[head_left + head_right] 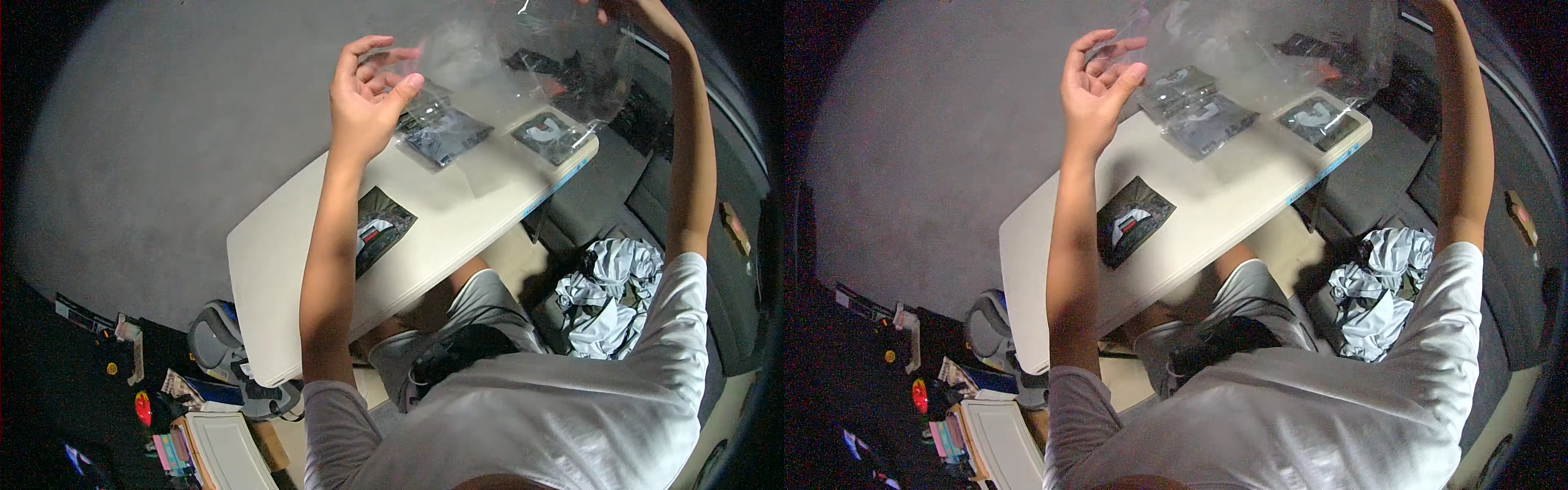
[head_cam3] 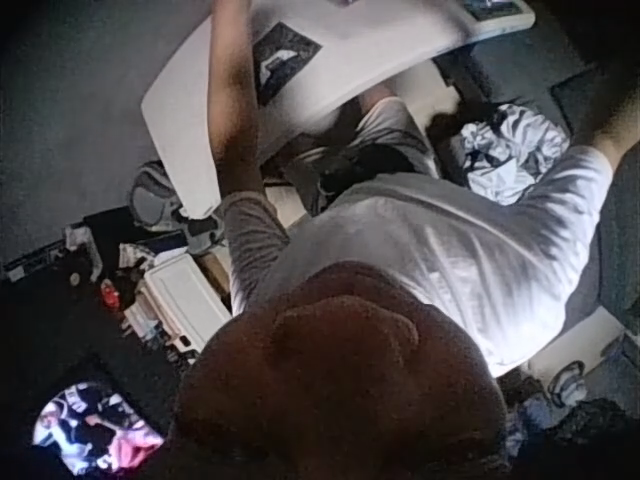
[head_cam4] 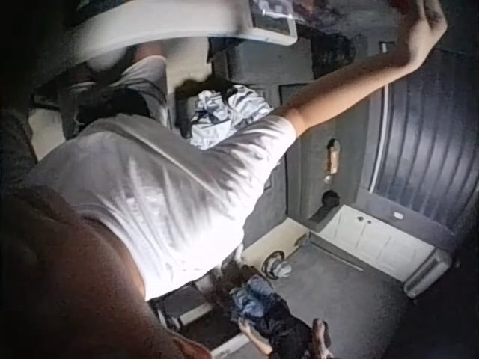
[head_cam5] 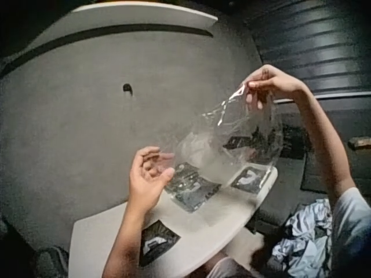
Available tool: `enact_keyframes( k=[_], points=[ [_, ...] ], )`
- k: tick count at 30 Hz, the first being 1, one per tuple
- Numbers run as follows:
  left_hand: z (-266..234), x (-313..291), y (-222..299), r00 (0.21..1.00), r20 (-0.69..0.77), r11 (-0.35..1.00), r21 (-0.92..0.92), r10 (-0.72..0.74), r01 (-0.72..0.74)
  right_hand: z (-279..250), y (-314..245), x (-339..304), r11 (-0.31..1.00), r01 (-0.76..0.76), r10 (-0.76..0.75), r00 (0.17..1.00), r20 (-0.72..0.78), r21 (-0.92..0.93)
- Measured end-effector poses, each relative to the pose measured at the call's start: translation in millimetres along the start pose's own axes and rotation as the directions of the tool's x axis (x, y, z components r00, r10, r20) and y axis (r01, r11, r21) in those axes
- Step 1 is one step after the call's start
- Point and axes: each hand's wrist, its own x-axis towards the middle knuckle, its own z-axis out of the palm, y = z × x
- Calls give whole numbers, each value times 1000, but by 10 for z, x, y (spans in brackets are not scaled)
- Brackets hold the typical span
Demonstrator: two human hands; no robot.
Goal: Folding a green t-shirt on a table and preparing a plastic bag.
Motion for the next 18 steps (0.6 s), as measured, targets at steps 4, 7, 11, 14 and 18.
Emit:
enact_keyframes(
  k=[4,7,11,14,18],
  points=[
    [-81,-126,198,987,130,956,-266,-94,126,70,83,47,992,19,-20,1000,10,127],
    [-163,-163,258,970,222,865,-463,-97,193,132,156,109,983,75,-72,997,-22,167],
    [-252,-191,276,946,315,684,-675,-71,276,148,179,128,979,101,-101,995,-13,174],
    [-283,-199,330,940,332,725,-630,-72,278,160,143,115,991,61,-59,998,-17,115],
    [-199,-273,410,985,135,835,-525,-109,165,248,83,141,989,58,-55,998,-25,137]
  ],
)
